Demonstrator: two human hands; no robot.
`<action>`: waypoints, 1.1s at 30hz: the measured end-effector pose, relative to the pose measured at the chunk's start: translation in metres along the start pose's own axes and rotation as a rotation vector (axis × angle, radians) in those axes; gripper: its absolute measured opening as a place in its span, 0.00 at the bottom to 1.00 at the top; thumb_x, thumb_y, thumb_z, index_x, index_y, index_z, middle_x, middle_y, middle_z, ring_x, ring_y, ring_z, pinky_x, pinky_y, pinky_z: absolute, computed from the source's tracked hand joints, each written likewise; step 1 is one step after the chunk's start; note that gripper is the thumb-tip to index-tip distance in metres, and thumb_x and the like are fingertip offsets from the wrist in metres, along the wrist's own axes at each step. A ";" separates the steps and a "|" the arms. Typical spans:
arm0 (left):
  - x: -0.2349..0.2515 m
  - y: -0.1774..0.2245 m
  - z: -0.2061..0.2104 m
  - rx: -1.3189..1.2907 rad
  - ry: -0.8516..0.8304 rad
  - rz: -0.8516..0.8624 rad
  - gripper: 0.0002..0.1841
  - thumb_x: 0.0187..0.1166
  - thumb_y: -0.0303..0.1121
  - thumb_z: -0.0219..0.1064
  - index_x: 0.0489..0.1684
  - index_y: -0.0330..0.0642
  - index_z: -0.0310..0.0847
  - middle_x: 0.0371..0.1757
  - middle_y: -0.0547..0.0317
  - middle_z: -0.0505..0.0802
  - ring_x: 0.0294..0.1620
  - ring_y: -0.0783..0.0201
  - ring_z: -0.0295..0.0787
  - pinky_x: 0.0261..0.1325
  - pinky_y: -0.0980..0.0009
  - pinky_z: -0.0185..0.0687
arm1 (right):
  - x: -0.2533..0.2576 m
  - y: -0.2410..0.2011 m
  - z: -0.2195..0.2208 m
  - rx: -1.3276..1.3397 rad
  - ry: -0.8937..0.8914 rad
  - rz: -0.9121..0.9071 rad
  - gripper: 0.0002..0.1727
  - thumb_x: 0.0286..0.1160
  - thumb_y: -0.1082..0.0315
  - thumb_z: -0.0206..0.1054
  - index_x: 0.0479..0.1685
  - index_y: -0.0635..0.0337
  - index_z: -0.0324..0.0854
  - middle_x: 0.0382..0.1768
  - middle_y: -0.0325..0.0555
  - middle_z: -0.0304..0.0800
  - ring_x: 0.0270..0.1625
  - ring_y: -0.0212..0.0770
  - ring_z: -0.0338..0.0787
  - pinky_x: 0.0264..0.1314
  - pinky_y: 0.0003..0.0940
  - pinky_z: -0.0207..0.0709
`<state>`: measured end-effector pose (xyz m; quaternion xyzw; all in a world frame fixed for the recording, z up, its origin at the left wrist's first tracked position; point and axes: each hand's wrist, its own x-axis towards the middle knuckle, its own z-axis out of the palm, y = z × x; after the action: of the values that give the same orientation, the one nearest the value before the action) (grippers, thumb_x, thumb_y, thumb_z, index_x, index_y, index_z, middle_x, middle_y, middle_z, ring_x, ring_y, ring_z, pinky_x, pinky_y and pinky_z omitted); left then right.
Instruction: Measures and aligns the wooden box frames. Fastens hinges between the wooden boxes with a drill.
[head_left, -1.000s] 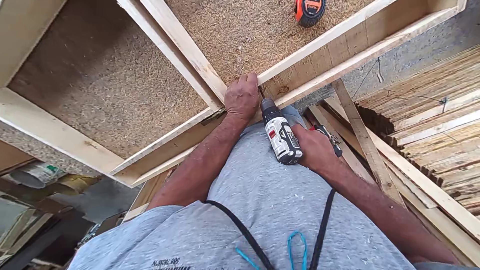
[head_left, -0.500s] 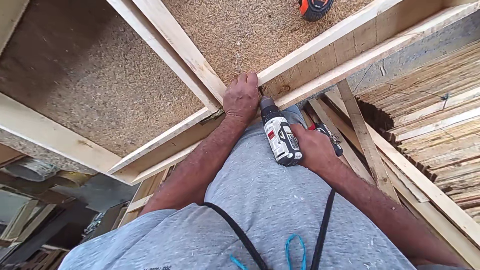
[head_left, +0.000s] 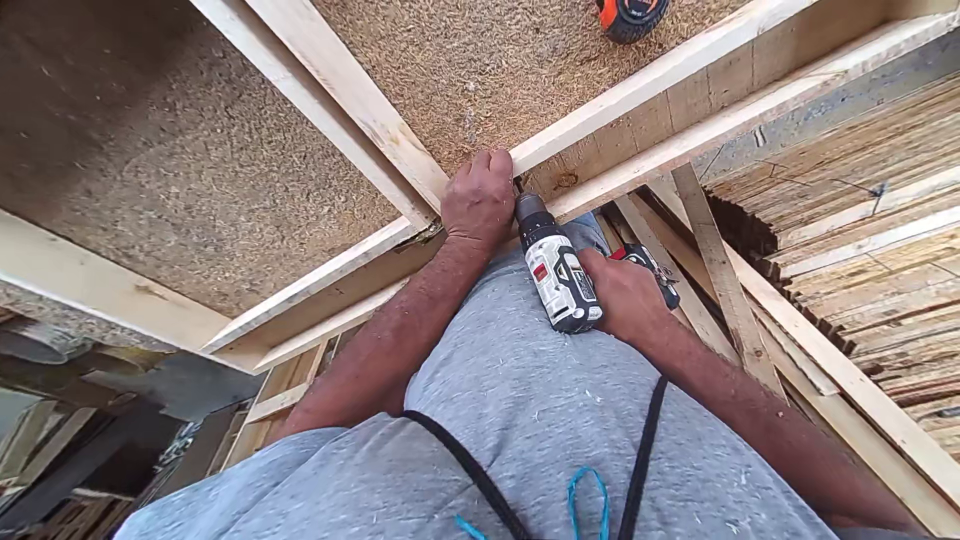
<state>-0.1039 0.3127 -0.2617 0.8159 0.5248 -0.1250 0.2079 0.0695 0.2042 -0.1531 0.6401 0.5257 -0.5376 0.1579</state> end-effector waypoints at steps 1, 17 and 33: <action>0.000 0.000 0.001 0.002 0.002 0.002 0.12 0.87 0.32 0.55 0.48 0.34 0.81 0.46 0.37 0.91 0.48 0.37 0.93 0.42 0.45 0.87 | 0.001 0.000 0.000 0.008 -0.006 -0.001 0.29 0.62 0.44 0.70 0.57 0.54 0.78 0.37 0.53 0.91 0.41 0.60 0.94 0.34 0.61 0.80; 0.003 -0.001 0.002 0.006 0.013 0.008 0.11 0.87 0.31 0.56 0.48 0.35 0.82 0.45 0.39 0.91 0.47 0.38 0.93 0.42 0.46 0.87 | 0.010 0.005 -0.009 0.015 -0.017 0.000 0.29 0.63 0.42 0.70 0.59 0.51 0.79 0.37 0.51 0.92 0.41 0.60 0.94 0.35 0.63 0.80; 0.012 0.011 -0.040 -0.010 -0.384 -0.125 0.37 0.70 0.56 0.76 0.69 0.33 0.79 0.66 0.32 0.87 0.66 0.35 0.87 0.64 0.36 0.83 | -0.083 0.102 -0.010 0.407 0.501 -0.438 0.24 0.60 0.51 0.77 0.57 0.50 0.85 0.38 0.42 0.95 0.41 0.44 0.95 0.41 0.55 0.87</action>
<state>-0.0899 0.3373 -0.2291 0.7419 0.5260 -0.2883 0.2998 0.1718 0.1294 -0.1153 0.6424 0.5548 -0.4789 -0.2240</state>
